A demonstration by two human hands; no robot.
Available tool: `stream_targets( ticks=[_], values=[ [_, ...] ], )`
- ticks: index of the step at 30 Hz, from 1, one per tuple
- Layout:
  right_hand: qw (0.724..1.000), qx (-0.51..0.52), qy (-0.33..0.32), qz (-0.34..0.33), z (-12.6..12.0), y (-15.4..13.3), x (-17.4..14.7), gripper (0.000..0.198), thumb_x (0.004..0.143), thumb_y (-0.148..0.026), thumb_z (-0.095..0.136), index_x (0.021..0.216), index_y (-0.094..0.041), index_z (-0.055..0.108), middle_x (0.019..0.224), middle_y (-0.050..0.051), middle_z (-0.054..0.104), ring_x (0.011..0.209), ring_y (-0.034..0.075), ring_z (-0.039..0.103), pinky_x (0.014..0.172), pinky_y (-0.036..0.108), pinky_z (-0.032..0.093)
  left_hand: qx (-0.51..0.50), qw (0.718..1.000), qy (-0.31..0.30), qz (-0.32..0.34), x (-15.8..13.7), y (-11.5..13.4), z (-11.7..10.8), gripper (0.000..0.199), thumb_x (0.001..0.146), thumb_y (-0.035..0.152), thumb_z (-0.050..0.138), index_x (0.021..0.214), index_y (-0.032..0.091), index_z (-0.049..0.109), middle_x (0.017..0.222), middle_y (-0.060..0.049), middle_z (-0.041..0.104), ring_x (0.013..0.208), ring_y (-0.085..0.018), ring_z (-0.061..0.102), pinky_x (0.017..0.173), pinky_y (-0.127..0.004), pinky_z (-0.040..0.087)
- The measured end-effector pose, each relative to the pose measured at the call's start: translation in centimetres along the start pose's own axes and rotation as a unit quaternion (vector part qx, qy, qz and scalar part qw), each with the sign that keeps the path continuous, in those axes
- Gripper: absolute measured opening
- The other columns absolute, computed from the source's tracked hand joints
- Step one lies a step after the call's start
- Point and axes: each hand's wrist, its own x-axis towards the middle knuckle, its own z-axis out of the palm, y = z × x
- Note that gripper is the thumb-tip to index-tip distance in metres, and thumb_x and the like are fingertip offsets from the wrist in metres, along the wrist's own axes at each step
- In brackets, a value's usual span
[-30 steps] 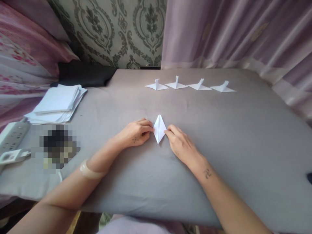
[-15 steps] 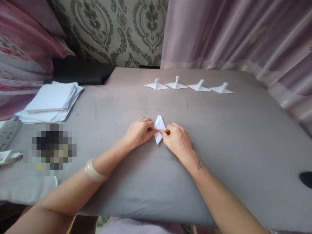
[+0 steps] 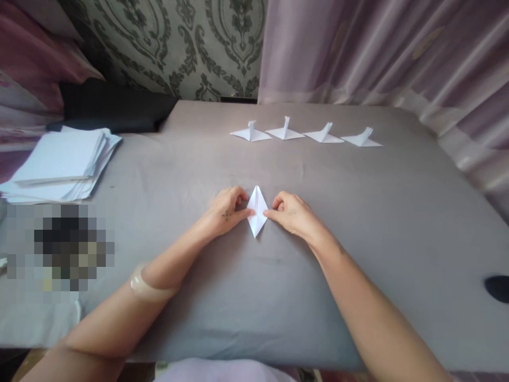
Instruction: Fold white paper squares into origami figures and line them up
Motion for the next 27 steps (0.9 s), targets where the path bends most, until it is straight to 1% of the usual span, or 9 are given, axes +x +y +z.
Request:
stream_targets(
  ticks=[4, 7, 10, 13, 15, 18, 21, 23, 27],
  values=[
    [0.997, 0.073, -0.026, 0.001, 0.1, 0.7, -0.3, 0.021, 0.073, -0.040, 0.065, 0.082, -0.023, 0.056, 0.057, -0.007, 0.049, 0.046, 0.009, 0.044, 0.043, 0.023, 0.034, -0.021, 1.000, 0.000, -0.002, -0.1, 0.2, -0.3, 0.024, 0.076, 0.033, 0.072, 0.091, 0.019, 0.058, 0.087, -0.004, 0.058, 0.085, -0.020, 0.053, 0.078, -0.035, 0.045],
    [0.992, 0.126, -0.007, -0.004, 0.4, 1.0, -0.9, 0.019, 0.075, -0.035, 0.062, 0.087, -0.022, 0.057, 0.058, -0.006, 0.049, 0.047, 0.010, 0.048, 0.043, 0.023, 0.037, -0.056, 0.998, 0.002, 0.000, -0.1, 0.6, -0.6, 0.019, 0.075, 0.028, 0.073, 0.085, 0.019, 0.060, 0.085, -0.003, 0.060, 0.083, -0.019, 0.054, 0.078, -0.034, 0.045],
    [0.987, 0.156, 0.013, -0.033, 0.7, 1.0, -1.6, 0.022, 0.074, -0.031, 0.060, 0.093, -0.020, 0.061, 0.063, -0.005, 0.052, 0.050, 0.010, 0.050, 0.046, 0.023, 0.040, -0.096, 0.995, 0.005, -0.001, -0.1, 0.7, -0.6, 0.013, 0.074, 0.022, 0.073, 0.080, 0.018, 0.062, 0.084, -0.002, 0.060, 0.081, -0.017, 0.054, 0.078, -0.032, 0.045],
    [0.979, 0.192, 0.034, -0.055, 0.9, 1.1, -2.0, 0.026, 0.074, -0.030, 0.058, 0.097, -0.019, 0.065, 0.072, -0.001, 0.059, 0.053, 0.010, 0.052, 0.047, 0.023, 0.041, -0.193, 0.981, 0.031, -0.004, 0.0, 0.8, -0.4, 0.012, 0.073, 0.023, 0.073, 0.076, 0.017, 0.063, 0.087, -0.003, 0.059, 0.081, -0.015, 0.054, 0.079, -0.031, 0.046],
    [0.969, 0.231, 0.057, -0.066, 1.0, 1.1, -2.1, 0.028, 0.075, -0.028, 0.056, 0.100, -0.019, 0.065, 0.081, 0.003, 0.064, 0.059, 0.012, 0.057, 0.049, 0.024, 0.045, -0.323, 0.945, 0.052, -0.007, 0.0, 1.0, -0.4, 0.016, 0.071, 0.024, 0.074, 0.073, 0.016, 0.060, 0.092, -0.003, 0.062, 0.084, -0.014, 0.057, 0.081, -0.030, 0.047],
    [0.944, 0.284, 0.112, -0.126, 0.9, 1.0, -2.3, 0.028, 0.075, -0.023, 0.056, 0.103, -0.020, 0.064, 0.095, 0.006, 0.067, 0.075, 0.015, 0.063, 0.060, 0.027, 0.052, -0.513, 0.856, 0.041, -0.055, 0.0, 1.5, -0.9, 0.027, 0.067, 0.027, 0.079, 0.074, 0.015, 0.056, 0.093, -0.002, 0.067, 0.086, -0.014, 0.062, 0.081, -0.029, 0.050],
    [0.916, 0.278, 0.195, -0.215, 0.9, 0.5, -2.9, 0.028, 0.078, -0.021, 0.058, 0.106, -0.022, 0.063, 0.102, 0.006, 0.066, 0.082, 0.015, 0.063, 0.069, 0.030, 0.054, -0.617, 0.780, 0.023, -0.102, -0.1, 2.1, -1.4, 0.032, 0.064, 0.027, 0.083, 0.076, 0.014, 0.057, 0.093, -0.003, 0.069, 0.082, -0.013, 0.066, 0.078, -0.028, 0.053],
    [0.902, 0.254, 0.232, -0.260, 0.9, -0.1, -3.5, 0.027, 0.081, -0.021, 0.060, 0.108, -0.023, 0.062, 0.105, 0.006, 0.063, 0.083, 0.014, 0.062, 0.071, 0.029, 0.054, -0.650, 0.751, 0.016, -0.114, -0.2, 2.4, -1.6, 0.032, 0.063, 0.025, 0.085, 0.077, 0.014, 0.057, 0.089, -0.002, 0.069, 0.078, -0.012, 0.066, 0.073, -0.025, 0.054],
    [0.890, 0.232, 0.258, -0.295, 1.0, -0.7, -4.4, 0.028, 0.083, -0.024, 0.063, 0.111, -0.024, 0.061, 0.109, 0.006, 0.060, 0.083, 0.013, 0.061, 0.068, 0.027, 0.054, -0.673, 0.728, -0.011, -0.126, -0.5, 3.1, -1.3, 0.035, 0.060, 0.022, 0.086, 0.078, 0.014, 0.057, 0.077, 0.000, 0.068, 0.069, -0.011, 0.067, 0.063, -0.021, 0.054]
  ],
)
